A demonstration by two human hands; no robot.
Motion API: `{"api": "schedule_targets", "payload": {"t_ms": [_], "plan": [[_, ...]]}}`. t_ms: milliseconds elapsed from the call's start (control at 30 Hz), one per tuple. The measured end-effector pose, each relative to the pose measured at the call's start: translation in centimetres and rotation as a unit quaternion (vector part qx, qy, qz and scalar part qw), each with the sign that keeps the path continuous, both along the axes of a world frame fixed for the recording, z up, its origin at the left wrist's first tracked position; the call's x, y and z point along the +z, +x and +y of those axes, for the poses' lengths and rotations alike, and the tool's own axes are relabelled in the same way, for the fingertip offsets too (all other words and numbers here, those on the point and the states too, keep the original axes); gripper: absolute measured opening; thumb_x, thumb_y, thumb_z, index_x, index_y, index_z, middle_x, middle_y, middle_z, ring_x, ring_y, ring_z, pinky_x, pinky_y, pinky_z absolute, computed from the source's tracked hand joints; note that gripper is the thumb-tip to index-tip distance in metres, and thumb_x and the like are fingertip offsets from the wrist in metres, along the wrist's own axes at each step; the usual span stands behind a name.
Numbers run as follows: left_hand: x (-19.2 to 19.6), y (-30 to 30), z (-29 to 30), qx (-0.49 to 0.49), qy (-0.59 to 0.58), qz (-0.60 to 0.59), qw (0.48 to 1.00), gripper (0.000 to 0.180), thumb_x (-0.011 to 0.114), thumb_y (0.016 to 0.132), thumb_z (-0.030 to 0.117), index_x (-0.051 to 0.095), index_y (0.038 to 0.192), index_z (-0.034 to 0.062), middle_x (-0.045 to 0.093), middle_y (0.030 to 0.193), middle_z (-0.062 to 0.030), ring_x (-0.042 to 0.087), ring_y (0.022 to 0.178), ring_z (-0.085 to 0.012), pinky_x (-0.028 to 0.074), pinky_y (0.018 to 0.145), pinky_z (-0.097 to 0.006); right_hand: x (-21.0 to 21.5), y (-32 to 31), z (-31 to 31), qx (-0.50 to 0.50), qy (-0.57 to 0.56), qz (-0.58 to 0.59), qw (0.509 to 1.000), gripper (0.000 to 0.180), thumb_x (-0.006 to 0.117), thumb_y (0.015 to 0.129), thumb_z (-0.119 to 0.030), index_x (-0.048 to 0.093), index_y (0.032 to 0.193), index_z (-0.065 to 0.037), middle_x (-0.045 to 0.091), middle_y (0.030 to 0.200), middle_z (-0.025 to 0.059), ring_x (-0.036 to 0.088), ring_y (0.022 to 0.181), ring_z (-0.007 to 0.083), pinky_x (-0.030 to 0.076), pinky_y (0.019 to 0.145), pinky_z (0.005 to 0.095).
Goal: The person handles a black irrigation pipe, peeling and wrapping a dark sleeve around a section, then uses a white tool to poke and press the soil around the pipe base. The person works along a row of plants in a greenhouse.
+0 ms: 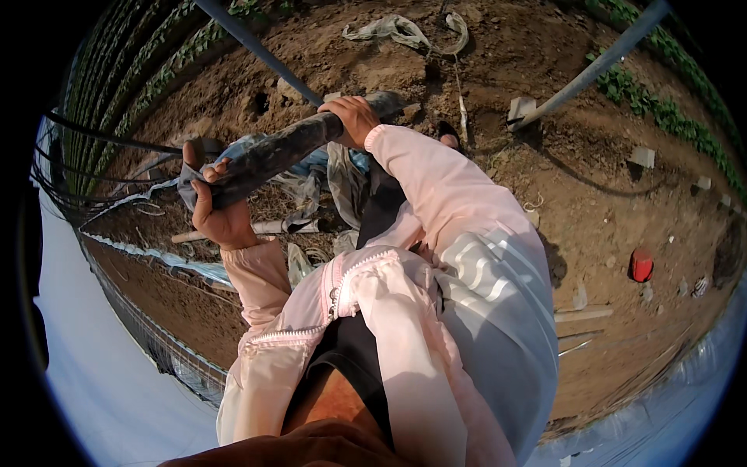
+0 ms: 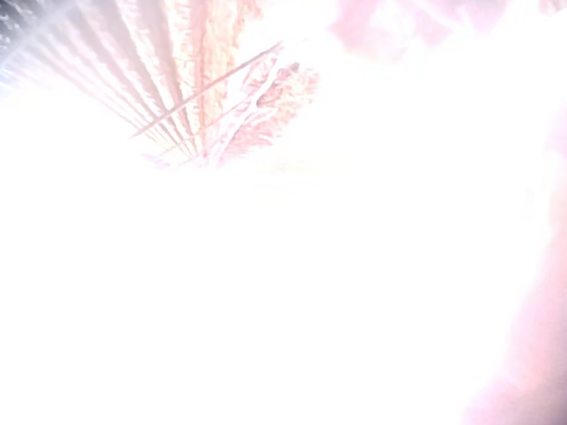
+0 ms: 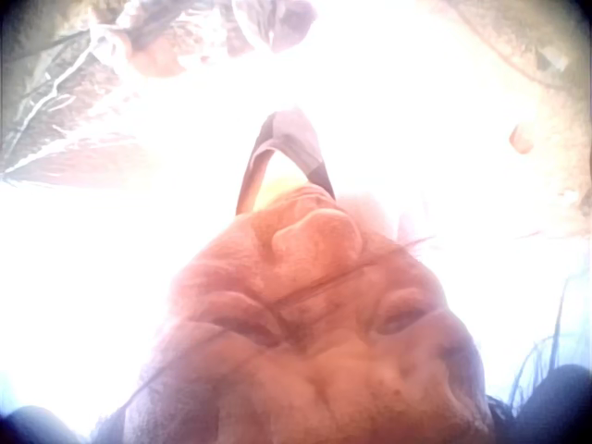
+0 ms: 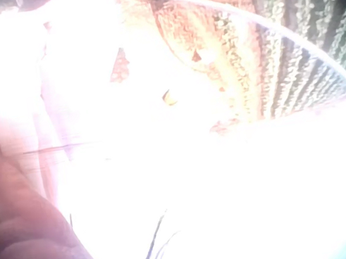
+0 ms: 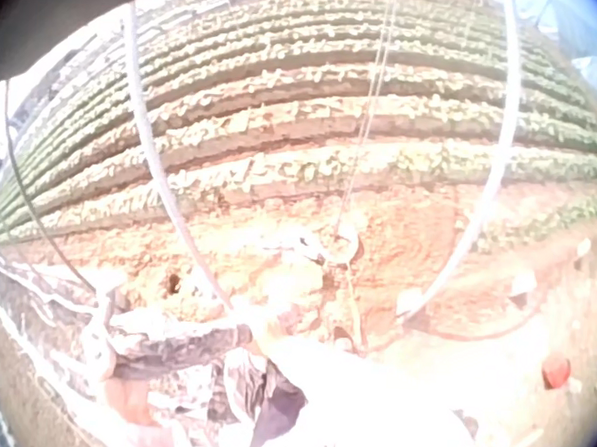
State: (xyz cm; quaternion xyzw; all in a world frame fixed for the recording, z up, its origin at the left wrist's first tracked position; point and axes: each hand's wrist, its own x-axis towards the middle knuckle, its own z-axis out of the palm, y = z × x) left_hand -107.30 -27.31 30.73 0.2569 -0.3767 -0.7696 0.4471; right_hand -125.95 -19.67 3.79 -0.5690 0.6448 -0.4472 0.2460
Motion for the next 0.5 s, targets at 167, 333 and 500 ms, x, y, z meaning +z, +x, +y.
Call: {"api": "schedule_targets", "payload": {"t_ms": [167,333,500], "plan": [[-0.6,0.1,-0.2,0.003,0.009,-0.021,1.000,0.064,0.050,0.106,0.022,0.020,0.158,0.0018,0.067,0.097,-0.0102,0.059,0.110,-0.0284,0.033,0.114,-0.049,1.6,-0.6,0.6,-0.007,0.004,-0.035,0.999,0.045,0.079,0.078,-0.012,0.063,0.119,-0.018,0.065,0.113,0.0061,0.060,0.114,0.0296,0.042,0.103,0.0435],[-1.3,-1.1,0.0,-0.010,0.006,-0.046,0.999,0.060,0.049,0.106,0.022,0.025,0.158,0.0028,0.066,0.097,-0.0077,0.057,0.110,-0.0269,0.032,0.115,-0.049,1.5,-1.2,0.9,0.008,0.028,-0.039,0.999,0.045,0.080,0.078,-0.016,0.064,0.120,-0.018,0.067,0.119,0.0087,0.060,0.116,0.0309,0.042,0.101,0.0440],[-1.3,-1.8,-0.1,-0.014,0.003,-0.047,0.999,0.059,0.048,0.106,0.022,0.025,0.157,0.0020,0.066,0.097,-0.0078,0.058,0.108,-0.0269,0.034,0.114,-0.048,1.1,-0.9,1.1,0.005,0.018,-0.019,1.000,0.045,0.080,0.078,-0.017,0.064,0.120,-0.017,0.067,0.117,0.0085,0.061,0.114,0.0305,0.041,0.101,0.0438]]}}
